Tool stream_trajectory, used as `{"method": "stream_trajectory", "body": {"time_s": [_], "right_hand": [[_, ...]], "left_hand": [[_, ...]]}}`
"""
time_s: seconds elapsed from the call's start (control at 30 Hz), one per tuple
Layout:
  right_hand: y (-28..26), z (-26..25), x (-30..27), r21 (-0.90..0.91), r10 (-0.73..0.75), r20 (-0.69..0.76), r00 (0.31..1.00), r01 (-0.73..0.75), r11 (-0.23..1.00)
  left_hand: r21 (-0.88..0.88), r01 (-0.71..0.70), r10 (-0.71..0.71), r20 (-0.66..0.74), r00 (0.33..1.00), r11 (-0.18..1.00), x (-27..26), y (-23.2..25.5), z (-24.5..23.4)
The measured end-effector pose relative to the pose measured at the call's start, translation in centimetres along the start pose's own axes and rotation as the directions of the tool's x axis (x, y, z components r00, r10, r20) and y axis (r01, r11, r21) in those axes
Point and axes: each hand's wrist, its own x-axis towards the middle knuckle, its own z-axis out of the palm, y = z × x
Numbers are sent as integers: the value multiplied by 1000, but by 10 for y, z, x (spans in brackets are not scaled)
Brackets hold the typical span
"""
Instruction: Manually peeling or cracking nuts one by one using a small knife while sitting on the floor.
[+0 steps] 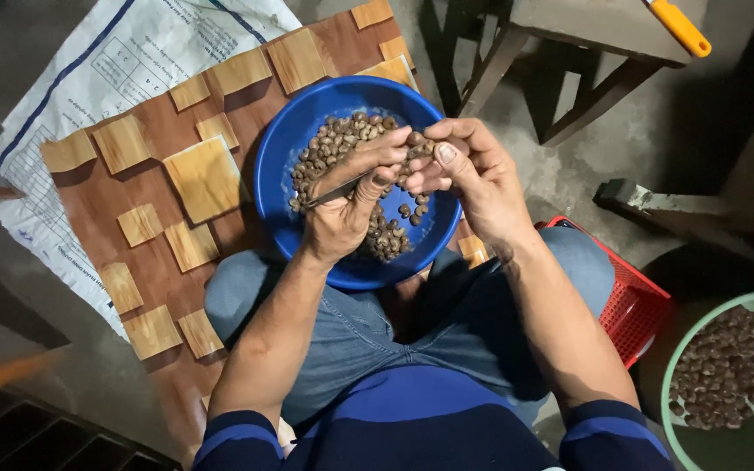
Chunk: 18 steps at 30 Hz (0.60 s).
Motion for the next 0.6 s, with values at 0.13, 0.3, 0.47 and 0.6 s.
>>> {"method": "stream_trajectory", "body": {"time_s": [0.13,0.3,0.47,0.6], "right_hand": [[1,-2,1,103,81,19,996,-83,991],[7,-7,1,175,165,29,986,-167,970],[14,-10,3,112,55,-38,998,-50,992],[8,-4,0,4,-15,-40,999,15,1000]], "left_hand": [[-2,-4,4,18,1000,1000,-2,-3,-2],[-8,-1,2,40,999,1000,-1,-1,-3],[-8,24,-24,31,999,1000,-3,-1,-2],[20,-37,36,51,998,999,0,-3,-1]]}}
